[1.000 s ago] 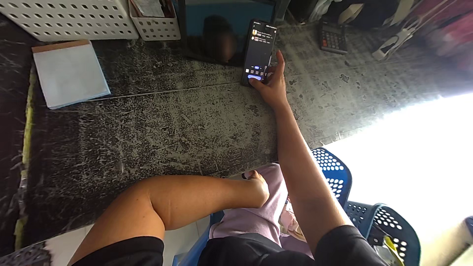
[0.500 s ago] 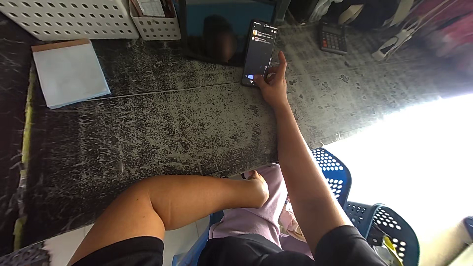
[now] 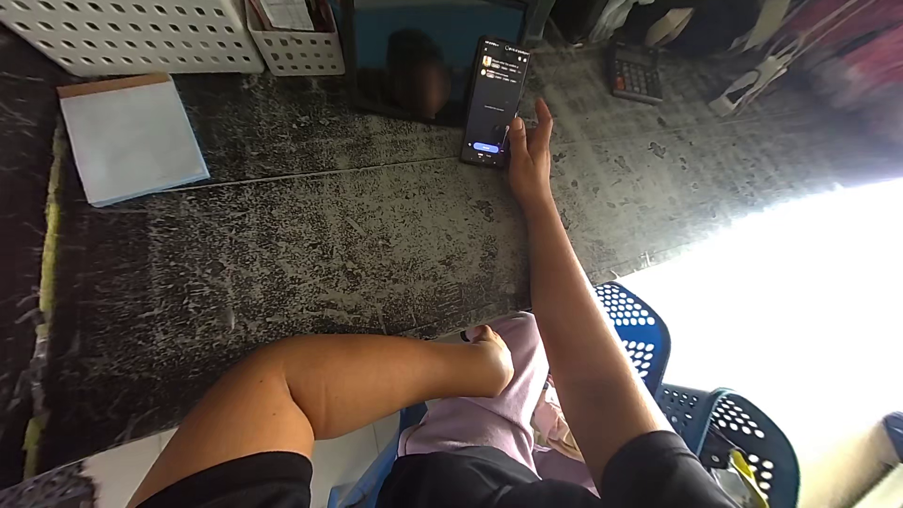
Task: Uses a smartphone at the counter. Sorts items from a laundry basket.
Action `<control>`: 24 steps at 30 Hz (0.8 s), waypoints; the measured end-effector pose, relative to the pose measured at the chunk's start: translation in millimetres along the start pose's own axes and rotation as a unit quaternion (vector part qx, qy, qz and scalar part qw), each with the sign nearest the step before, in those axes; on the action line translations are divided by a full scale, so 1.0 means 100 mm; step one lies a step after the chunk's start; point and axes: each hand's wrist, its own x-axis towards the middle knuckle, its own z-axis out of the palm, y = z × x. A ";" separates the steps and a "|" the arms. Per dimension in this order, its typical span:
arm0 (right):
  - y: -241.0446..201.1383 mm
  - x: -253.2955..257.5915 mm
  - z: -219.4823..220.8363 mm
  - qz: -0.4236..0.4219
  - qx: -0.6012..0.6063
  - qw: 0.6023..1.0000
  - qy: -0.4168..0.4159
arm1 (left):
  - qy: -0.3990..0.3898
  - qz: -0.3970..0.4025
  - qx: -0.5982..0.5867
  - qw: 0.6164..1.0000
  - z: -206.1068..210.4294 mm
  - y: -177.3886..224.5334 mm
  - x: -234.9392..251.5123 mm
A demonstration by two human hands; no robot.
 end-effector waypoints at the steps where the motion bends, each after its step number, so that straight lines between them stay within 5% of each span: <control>1: 0.01 0.00 0.00 0.000 -0.001 1.000 0.001 | -0.002 0.000 0.003 1.000 0.00 0.00 0.00; 24: 0.03 0.01 -0.02 -0.003 -0.025 1.000 0.006 | -0.007 0.000 0.005 1.000 -0.01 0.00 0.00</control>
